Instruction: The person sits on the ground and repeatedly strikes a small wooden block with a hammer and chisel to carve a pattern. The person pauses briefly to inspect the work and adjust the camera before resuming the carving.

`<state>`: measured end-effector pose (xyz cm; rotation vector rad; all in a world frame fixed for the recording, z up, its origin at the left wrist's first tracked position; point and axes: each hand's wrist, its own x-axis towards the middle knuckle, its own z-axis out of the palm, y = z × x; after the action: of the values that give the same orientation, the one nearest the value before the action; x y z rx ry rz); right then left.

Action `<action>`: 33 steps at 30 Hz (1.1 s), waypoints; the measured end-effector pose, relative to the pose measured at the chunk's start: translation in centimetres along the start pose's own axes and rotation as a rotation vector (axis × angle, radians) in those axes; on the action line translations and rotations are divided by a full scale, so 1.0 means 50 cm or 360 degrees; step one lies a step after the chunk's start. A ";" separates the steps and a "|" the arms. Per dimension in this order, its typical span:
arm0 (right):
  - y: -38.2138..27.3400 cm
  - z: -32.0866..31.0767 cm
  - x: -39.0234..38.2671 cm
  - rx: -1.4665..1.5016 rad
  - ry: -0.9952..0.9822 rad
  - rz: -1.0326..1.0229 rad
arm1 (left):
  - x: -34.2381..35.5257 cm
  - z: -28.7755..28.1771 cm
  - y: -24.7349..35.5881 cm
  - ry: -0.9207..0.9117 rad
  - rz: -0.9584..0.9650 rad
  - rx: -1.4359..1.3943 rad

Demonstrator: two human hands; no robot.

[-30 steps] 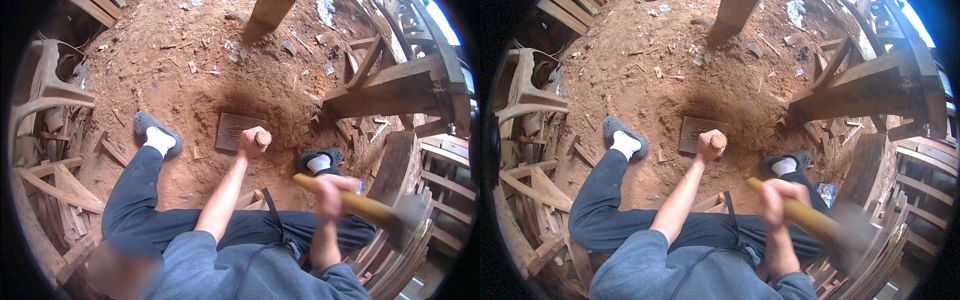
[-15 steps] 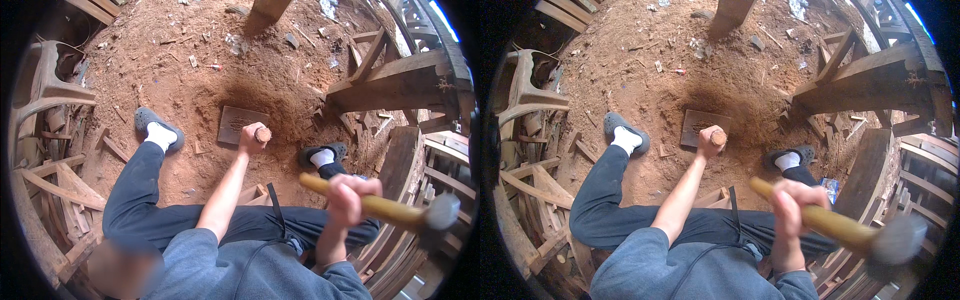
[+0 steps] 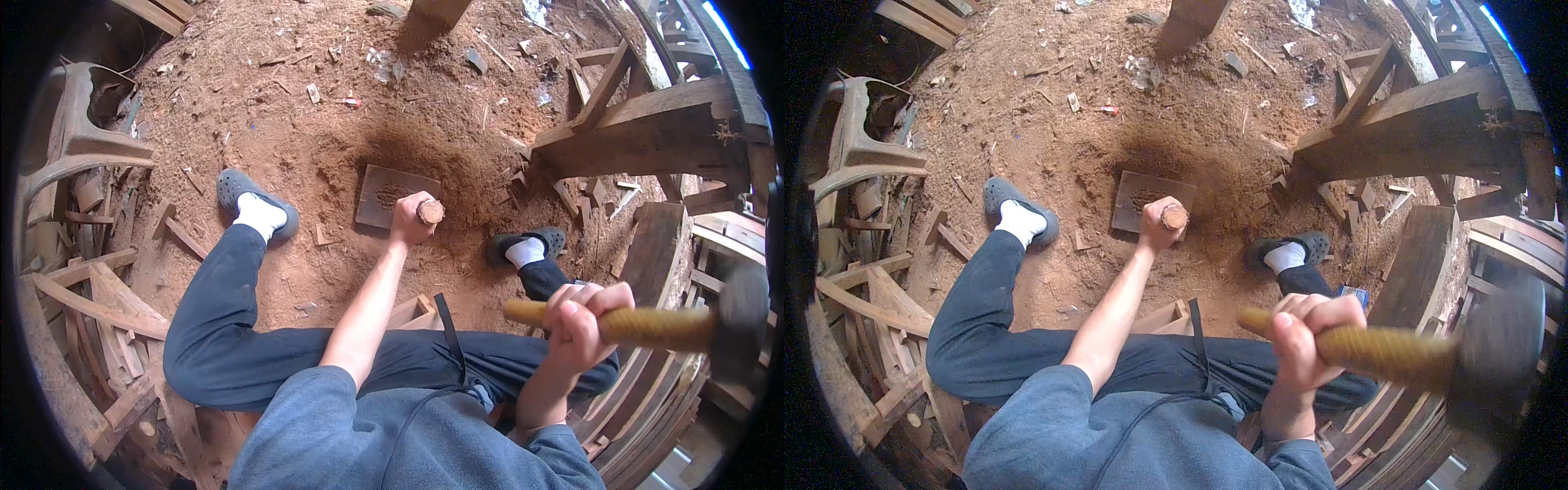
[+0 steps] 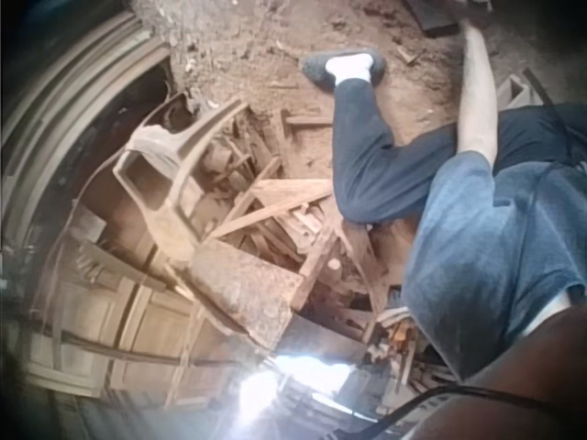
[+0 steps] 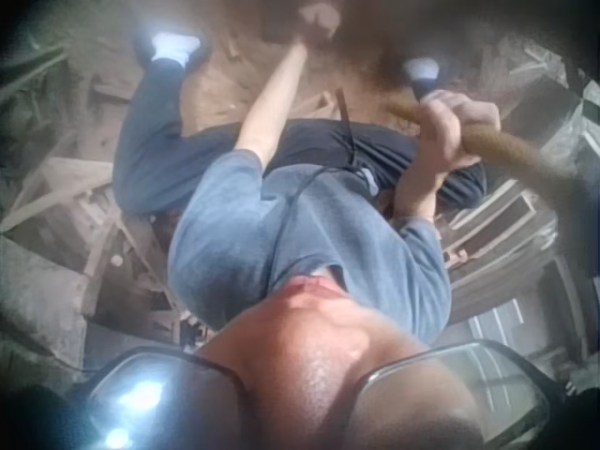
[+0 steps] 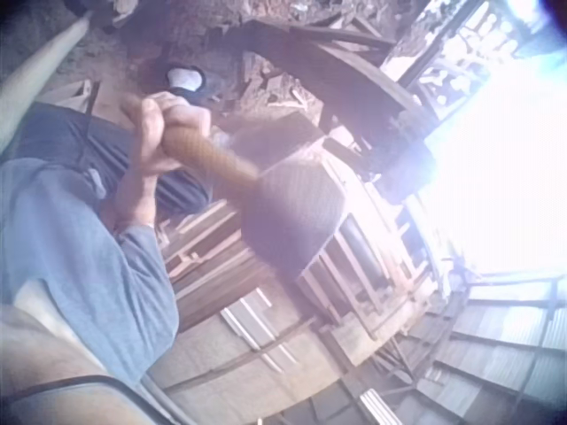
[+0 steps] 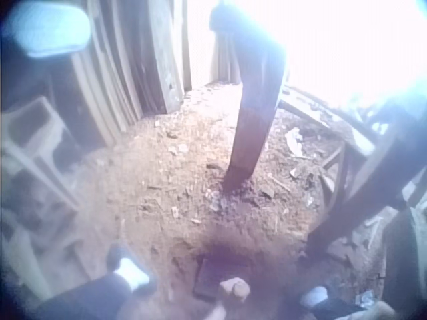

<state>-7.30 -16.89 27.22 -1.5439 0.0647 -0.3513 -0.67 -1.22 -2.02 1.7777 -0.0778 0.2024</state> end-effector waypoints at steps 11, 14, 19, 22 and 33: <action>0.192 -0.050 -0.047 -0.0799 -0.0233 0.0728 | 0.005 0.003 0.003 -0.0074 0.0029 -0.0030; 0.053 -0.041 -0.016 -0.0633 -0.0027 0.0532 | 0.005 0.007 -0.001 -0.0098 -0.0001 -0.0015; 0.111 0.023 -0.036 -0.0105 0.0241 0.0174 | 0.010 0.008 -0.003 -0.0125 -0.0045 0.0014; 0.263 0.026 -0.085 -0.1627 -0.0357 0.0333 | 0.007 0.009 -0.003 -0.0137 0.0043 0.0120; 0.328 -0.037 -0.106 -0.1323 -0.0500 0.1109 | 0.000 -0.010 0.005 -0.0068 0.0073 0.0149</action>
<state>-9.85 -17.48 10.06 -2.2422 0.5404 0.5453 -0.75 -0.78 -1.69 1.8750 -0.1419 0.2043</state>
